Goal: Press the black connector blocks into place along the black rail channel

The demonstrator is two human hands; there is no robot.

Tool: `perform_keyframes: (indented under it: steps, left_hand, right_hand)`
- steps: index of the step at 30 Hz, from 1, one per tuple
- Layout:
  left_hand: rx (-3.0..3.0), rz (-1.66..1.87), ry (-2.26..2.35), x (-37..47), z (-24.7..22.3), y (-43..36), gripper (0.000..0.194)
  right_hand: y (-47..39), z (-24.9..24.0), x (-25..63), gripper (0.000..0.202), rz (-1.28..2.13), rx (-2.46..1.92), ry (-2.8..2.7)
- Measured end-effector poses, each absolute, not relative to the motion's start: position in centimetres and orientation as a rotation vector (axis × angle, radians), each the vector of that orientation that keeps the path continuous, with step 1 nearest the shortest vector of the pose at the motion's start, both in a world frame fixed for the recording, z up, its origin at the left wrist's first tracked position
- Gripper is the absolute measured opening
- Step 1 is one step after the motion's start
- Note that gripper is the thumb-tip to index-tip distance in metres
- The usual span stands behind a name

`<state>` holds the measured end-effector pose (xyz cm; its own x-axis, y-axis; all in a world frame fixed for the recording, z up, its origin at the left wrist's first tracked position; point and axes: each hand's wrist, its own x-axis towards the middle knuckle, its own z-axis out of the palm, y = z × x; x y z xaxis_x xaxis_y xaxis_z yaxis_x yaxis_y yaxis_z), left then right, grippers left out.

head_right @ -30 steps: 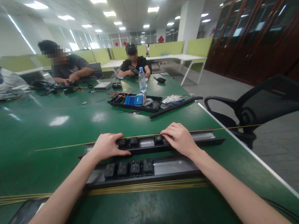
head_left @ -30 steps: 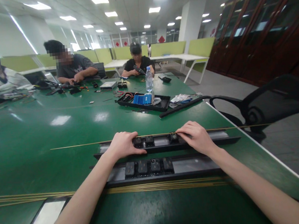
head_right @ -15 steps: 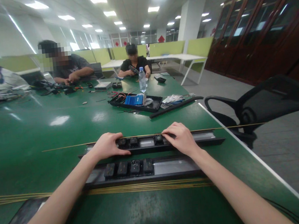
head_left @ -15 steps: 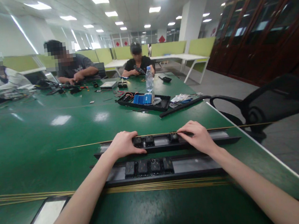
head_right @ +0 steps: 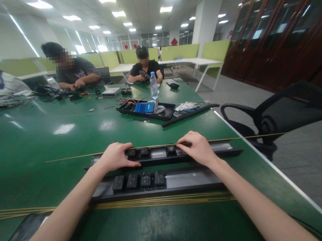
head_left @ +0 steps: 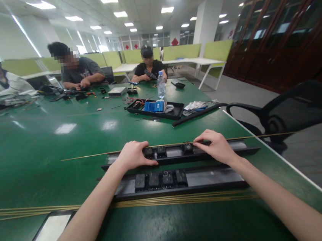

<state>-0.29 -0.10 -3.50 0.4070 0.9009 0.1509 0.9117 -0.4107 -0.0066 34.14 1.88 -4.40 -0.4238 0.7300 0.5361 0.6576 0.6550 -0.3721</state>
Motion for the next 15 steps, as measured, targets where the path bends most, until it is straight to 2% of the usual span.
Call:
perform_keyframes:
  steps: [15]
  left_hand:
    - [-2.560, -0.211, -1.644, -0.4, -3.6, -0.1, 0.072]
  right_hand:
    - [2.7, -3.2, 36.4, 0.017, 0.365, -1.159, -2.216]
